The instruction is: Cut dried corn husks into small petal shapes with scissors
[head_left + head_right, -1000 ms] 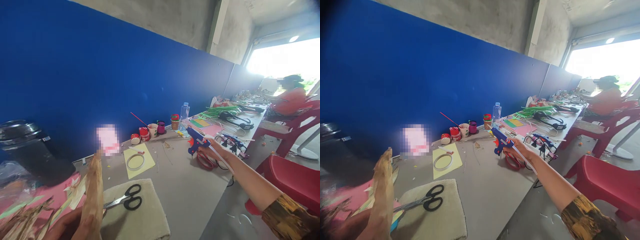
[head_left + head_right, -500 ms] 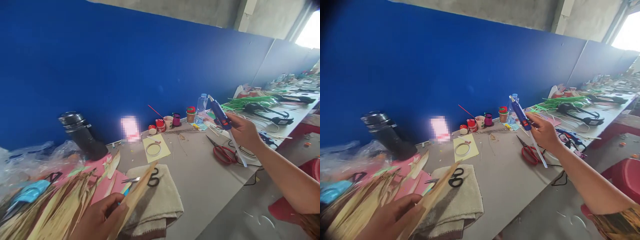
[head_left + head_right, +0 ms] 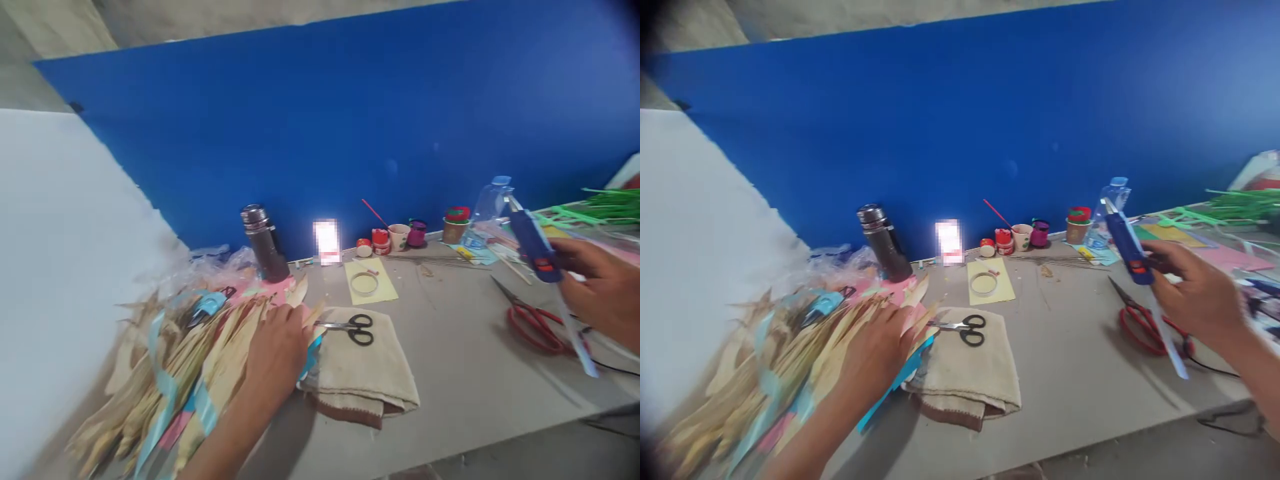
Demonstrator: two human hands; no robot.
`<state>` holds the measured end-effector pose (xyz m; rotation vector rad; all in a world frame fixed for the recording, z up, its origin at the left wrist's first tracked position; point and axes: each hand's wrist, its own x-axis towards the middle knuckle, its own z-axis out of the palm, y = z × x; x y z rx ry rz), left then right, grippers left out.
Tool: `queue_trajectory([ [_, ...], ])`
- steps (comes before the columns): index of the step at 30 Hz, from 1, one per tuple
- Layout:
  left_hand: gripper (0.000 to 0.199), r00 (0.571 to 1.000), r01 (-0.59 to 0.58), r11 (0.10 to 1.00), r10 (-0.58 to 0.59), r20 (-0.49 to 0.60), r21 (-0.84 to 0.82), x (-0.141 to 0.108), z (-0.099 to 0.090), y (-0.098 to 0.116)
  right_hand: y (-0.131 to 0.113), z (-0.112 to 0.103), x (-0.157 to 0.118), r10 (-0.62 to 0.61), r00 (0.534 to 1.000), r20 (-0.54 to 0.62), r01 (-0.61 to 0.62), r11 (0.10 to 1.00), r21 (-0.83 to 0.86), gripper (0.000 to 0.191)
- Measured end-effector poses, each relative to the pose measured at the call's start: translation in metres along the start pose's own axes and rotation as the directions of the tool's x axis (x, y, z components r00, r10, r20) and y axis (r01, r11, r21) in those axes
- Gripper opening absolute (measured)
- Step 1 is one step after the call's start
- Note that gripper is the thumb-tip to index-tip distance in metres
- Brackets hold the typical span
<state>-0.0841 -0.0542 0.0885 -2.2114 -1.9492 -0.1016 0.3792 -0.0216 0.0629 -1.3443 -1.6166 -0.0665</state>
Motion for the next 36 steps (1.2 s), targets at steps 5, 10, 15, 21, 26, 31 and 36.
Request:
queue_trajectory([
  [5, 0.022, 0.942, -0.316, 0.947, 0.32, 0.104, -0.051, 0.043, -0.001, 0.087, -0.029, 0.01, 0.015, 0.023, 0.994, -0.103, -0.03, 0.997, -0.067, 0.031],
  [10, 0.023, 0.866, -0.489, 0.872, 0.488, 0.11, -0.012, 0.093, 0.035, 0.132, -0.031, 0.016, 0.017, 0.023, 0.989, -0.143, -0.026, 0.999, -0.019, 0.029],
  [15, 0.027, 0.881, -0.447, 0.894, 0.443, 0.167, -0.017, 0.122, 0.06, 0.129, -0.029, 0.022, 0.015, 0.045, 0.993, -0.11, -0.044, 0.999, 0.007, 0.03],
  [21, 0.03, 0.886, -0.436, 0.899, 0.437, 0.158, -0.04, 0.127, 0.066, 0.13, -0.019, 0.034, 0.013, 0.041, 0.998, -0.054, -0.04, 0.999, 0.021, 0.031],
  [26, 0.027, 0.899, -0.403, 0.909, 0.415, 0.139, -0.112, 0.133, 0.07, 0.135, -0.012, 0.041, 0.013, 0.031, 0.999, -0.038, -0.029, 0.999, 0.045, 0.031],
  [31, 0.021, 0.955, -0.26, 0.94, 0.284, 0.081, -0.222, 0.155, 0.061, 0.123, -0.008, 0.04, 0.015, 0.04, 0.999, -0.031, -0.04, 0.999, 0.023, 0.029],
  [36, 0.024, 0.997, -0.067, 0.935, 0.054, -0.047, -0.348, 0.183, 0.027, 0.083, -0.004, 0.037, 0.016, 0.058, 0.998, -0.015, -0.057, 0.998, 0.03, 0.03],
])
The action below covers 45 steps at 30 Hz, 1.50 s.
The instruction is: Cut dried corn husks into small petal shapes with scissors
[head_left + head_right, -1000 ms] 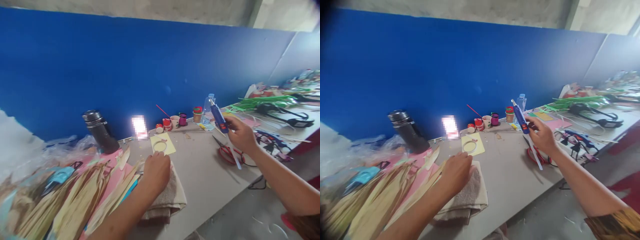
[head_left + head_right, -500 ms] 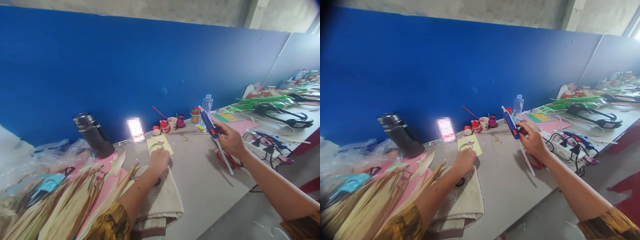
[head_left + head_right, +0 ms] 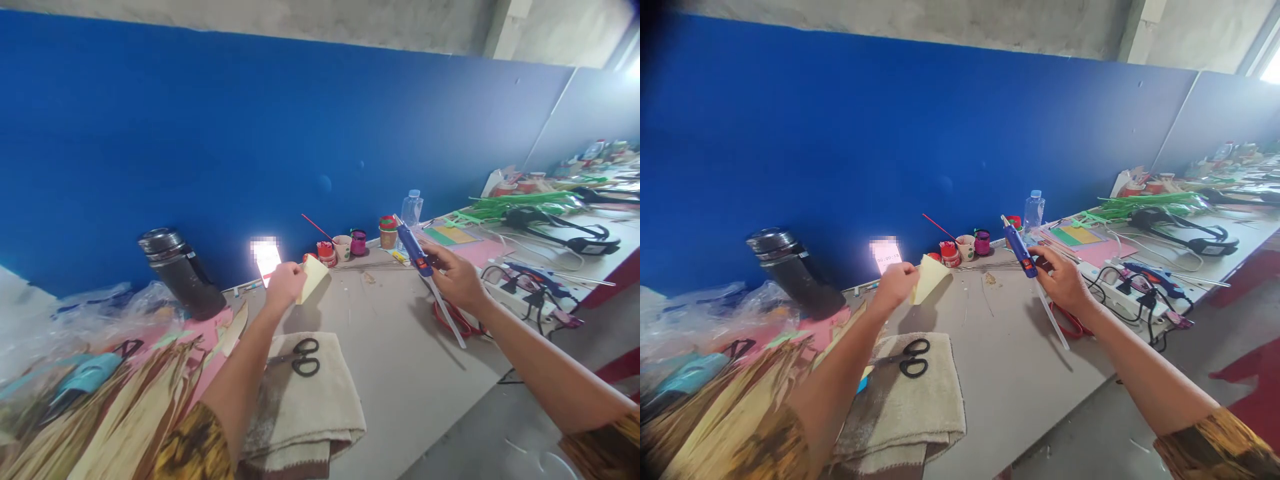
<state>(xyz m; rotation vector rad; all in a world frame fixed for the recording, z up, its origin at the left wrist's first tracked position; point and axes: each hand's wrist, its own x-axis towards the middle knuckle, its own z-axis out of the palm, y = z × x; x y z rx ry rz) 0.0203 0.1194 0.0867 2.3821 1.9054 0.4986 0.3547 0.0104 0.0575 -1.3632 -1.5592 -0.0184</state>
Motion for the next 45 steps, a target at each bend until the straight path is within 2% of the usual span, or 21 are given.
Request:
queue_trajectory([
  [3, 0.025, 0.988, 0.078, 0.996, -0.082, -0.135, -0.035, -0.002, -0.022, 0.0, 0.001, -0.001, 0.001, 0.022, 1.0, -0.01, -0.022, 1.0, 0.005, 0.03],
  [5, 0.025, 0.963, 0.087, 0.995, -0.095, -0.251, -0.043, -0.013, -0.026, 0.015, 0.0, -0.002, 0.001, 0.032, 0.999, -0.026, -0.032, 0.999, 0.01, 0.028],
  [6, 0.024, 0.942, 0.041, 0.998, -0.056, -0.331, -0.054, -0.021, -0.024, 0.026, 0.0, -0.003, 0.002, 0.035, 0.999, -0.035, -0.034, 0.999, 0.014, 0.027],
  [7, 0.022, 0.935, -0.03, 0.999, 0.012, -0.354, -0.045, -0.03, -0.019, 0.04, 0.0, -0.004, 0.002, 0.038, 0.998, -0.048, -0.037, 0.999, 0.021, 0.026],
  [9, 0.022, 0.944, -0.21, 0.977, 0.213, -0.252, 0.04, -0.046, 0.0, 0.07, 0.0, -0.007, 0.003, 0.056, 0.996, -0.071, -0.052, 0.997, 0.053, 0.026],
  [10, 0.024, 0.931, -0.33, 0.941, 0.338, -0.141, 0.079, -0.054, 0.013, 0.086, 0.0, -0.009, 0.003, 0.073, 0.994, -0.081, -0.067, 0.995, 0.075, 0.026],
  [12, 0.027, 0.823, -0.568, 0.819, 0.567, 0.038, 0.081, -0.064, 0.041, 0.114, 0.001, -0.012, 0.004, 0.104, 0.99, -0.092, -0.092, 0.988, 0.124, 0.029],
  [13, 0.028, 0.764, -0.641, 0.764, 0.629, 0.143, 0.068, -0.067, 0.054, 0.126, 0.001, -0.014, 0.004, 0.111, 0.989, -0.092, -0.097, 0.985, 0.145, 0.03],
  [14, 0.028, 0.742, -0.662, 0.747, 0.644, 0.188, 0.055, -0.068, 0.067, 0.136, 0.002, -0.015, 0.004, 0.114, 0.989, -0.089, -0.099, 0.983, 0.158, 0.03],
  [17, 0.025, 0.749, -0.638, 0.768, 0.604, 0.273, 0.05, -0.068, 0.092, 0.153, 0.004, -0.016, 0.002, 0.104, 0.992, -0.068, -0.092, 0.983, 0.157, 0.031],
  [19, 0.025, 0.772, -0.6, 0.797, 0.557, 0.305, 0.063, -0.067, 0.097, 0.151, 0.006, -0.017, 0.001, 0.093, 0.994, -0.061, -0.085, 0.988, 0.13, 0.03],
  [21, 0.026, 0.803, -0.553, 0.829, 0.501, 0.323, 0.088, -0.067, 0.095, 0.139, 0.008, -0.018, -0.001, 0.087, 0.995, -0.057, -0.081, 0.992, 0.1, 0.029],
  [27, 0.032, 0.929, -0.306, 0.926, 0.24, 0.282, 0.22, -0.05, 0.064, 0.086, 0.014, -0.018, -0.002, 0.114, 0.991, -0.064, -0.105, 0.986, 0.128, 0.03],
  [29, 0.032, 0.956, -0.234, 0.942, 0.177, 0.235, 0.241, -0.044, 0.057, 0.083, 0.015, -0.018, -0.002, 0.103, 0.993, -0.062, -0.094, 0.986, 0.135, 0.03],
  [31, 0.034, 0.969, -0.217, 0.946, 0.179, 0.169, 0.241, -0.043, 0.057, 0.091, 0.016, -0.018, -0.002, 0.077, 0.995, -0.056, -0.07, 0.99, 0.12, 0.031],
  [33, 0.035, 0.952, -0.302, 0.929, 0.282, 0.117, 0.214, -0.049, 0.065, 0.106, 0.018, -0.018, -0.002, 0.046, 0.998, -0.043, -0.042, 0.995, 0.092, 0.03],
  [35, 0.034, 0.914, -0.4, 0.899, 0.377, 0.151, 0.179, -0.059, 0.079, 0.123, 0.021, -0.018, -0.002, 0.027, 1.0, 0.005, -0.028, 0.998, 0.052, 0.029],
  [38, 0.029, 0.882, -0.457, 0.878, 0.426, 0.202, 0.145, -0.071, 0.099, 0.137, 0.023, -0.016, -0.002, -0.008, 0.983, 0.185, 0.018, 0.999, -0.051, 0.029],
  [40, 0.027, 0.877, -0.464, 0.876, 0.433, 0.207, 0.134, -0.074, 0.107, 0.138, 0.02, -0.012, -0.004, -0.016, 0.941, 0.339, 0.079, 0.982, -0.174, 0.033],
  [42, 0.026, 0.869, -0.479, 0.869, 0.451, 0.205, 0.12, -0.075, 0.11, 0.133, 0.015, -0.004, -0.006, 0.034, 0.883, 0.467, 0.135, 0.937, -0.322, 0.034],
  [45, 0.025, 0.846, -0.515, 0.851, 0.487, 0.217, 0.1, -0.077, 0.103, 0.121, 0.006, 0.012, -0.012, 0.14, 0.8, 0.583, 0.201, 0.853, -0.481, 0.03],
])
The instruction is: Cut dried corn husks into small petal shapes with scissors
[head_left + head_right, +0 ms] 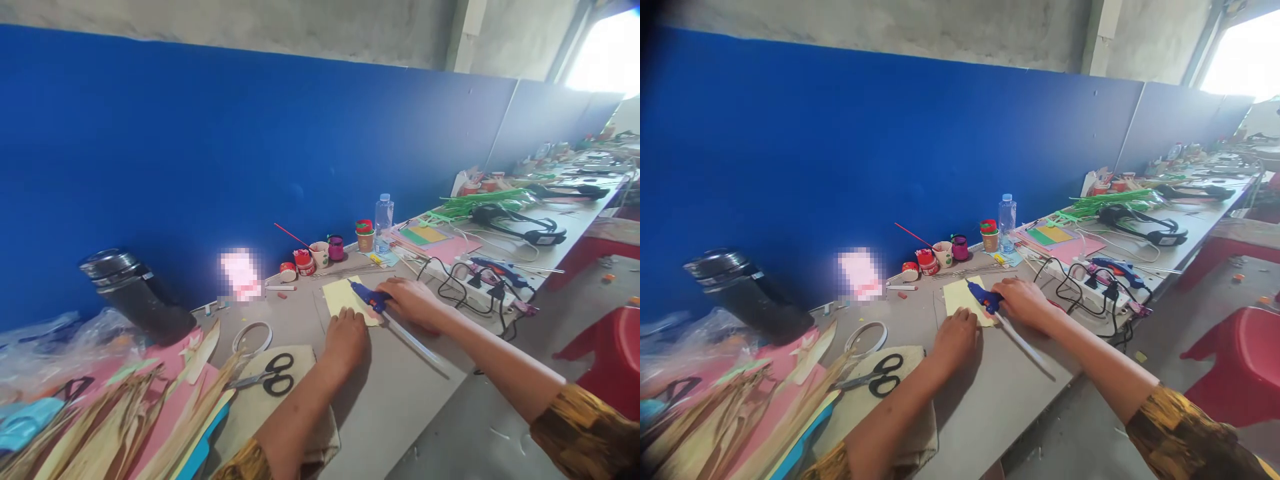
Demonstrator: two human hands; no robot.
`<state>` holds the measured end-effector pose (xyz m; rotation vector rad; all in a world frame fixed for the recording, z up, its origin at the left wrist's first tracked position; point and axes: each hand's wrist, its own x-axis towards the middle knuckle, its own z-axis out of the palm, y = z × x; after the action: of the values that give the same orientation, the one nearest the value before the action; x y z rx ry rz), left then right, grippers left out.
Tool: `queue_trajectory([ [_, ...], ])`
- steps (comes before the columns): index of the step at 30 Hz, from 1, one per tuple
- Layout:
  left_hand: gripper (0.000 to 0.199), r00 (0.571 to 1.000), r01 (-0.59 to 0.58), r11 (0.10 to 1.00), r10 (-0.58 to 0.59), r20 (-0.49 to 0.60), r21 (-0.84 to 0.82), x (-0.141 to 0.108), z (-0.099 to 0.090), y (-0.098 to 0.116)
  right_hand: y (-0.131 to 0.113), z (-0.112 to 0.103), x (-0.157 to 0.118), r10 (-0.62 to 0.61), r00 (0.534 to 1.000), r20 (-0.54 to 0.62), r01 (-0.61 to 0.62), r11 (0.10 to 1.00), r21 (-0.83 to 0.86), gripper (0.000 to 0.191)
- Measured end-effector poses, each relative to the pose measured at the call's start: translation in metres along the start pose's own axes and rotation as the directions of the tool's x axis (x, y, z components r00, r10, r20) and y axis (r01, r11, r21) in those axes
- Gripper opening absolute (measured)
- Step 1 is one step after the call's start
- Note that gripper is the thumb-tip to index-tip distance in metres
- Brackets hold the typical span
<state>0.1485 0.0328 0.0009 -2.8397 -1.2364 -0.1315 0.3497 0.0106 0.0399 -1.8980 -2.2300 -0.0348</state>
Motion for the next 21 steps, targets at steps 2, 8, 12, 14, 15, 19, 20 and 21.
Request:
queue_trajectory([
  [2, 0.025, 1.0, -0.016, 1.0, 0.016, 0.01, -0.004, -0.012, -0.009, -0.005, -0.008, 0.008, 0.002, 0.006, 0.998, 0.06, -0.002, 0.998, -0.06, 0.027],
  [8, 0.019, 0.999, -0.031, 0.992, 0.035, 0.03, -0.126, -0.088, -0.045, -0.023, -0.012, 0.015, 0.0, 0.022, 0.997, 0.078, -0.017, 0.998, -0.059, 0.024],
  [12, 0.019, 0.997, -0.018, 0.96, -0.004, -0.078, -0.278, -0.144, -0.054, -0.045, -0.032, -0.003, 0.008, 0.066, 0.998, 0.026, -0.066, 0.998, 0.009, 0.026],
  [14, 0.02, 0.993, 0.022, 0.957, -0.054, -0.101, -0.288, -0.159, -0.051, -0.056, -0.056, -0.008, 0.026, 0.045, 0.994, 0.1, -0.055, 0.993, 0.104, 0.024],
  [15, 0.021, 0.99, 0.035, 0.961, -0.072, -0.125, -0.274, -0.163, -0.047, -0.062, -0.07, -0.007, 0.037, 0.025, 0.993, 0.119, -0.04, 0.992, 0.122, 0.023],
  [19, 0.022, 0.951, -0.009, 0.986, -0.044, -0.307, -0.169, -0.163, -0.028, -0.074, -0.127, 0.011, 0.089, 0.048, 0.978, 0.205, -0.071, 0.992, 0.107, 0.027],
  [20, 0.022, 0.937, -0.031, 0.989, -0.023, -0.35, -0.148, -0.162, -0.023, -0.074, -0.137, 0.018, 0.1, 0.082, 0.971, 0.223, -0.104, 0.991, 0.087, 0.03],
  [21, 0.021, 0.921, -0.054, 0.99, -0.001, -0.389, -0.131, -0.161, -0.019, -0.074, -0.145, 0.024, 0.11, 0.116, 0.964, 0.239, -0.136, 0.988, 0.069, 0.032],
])
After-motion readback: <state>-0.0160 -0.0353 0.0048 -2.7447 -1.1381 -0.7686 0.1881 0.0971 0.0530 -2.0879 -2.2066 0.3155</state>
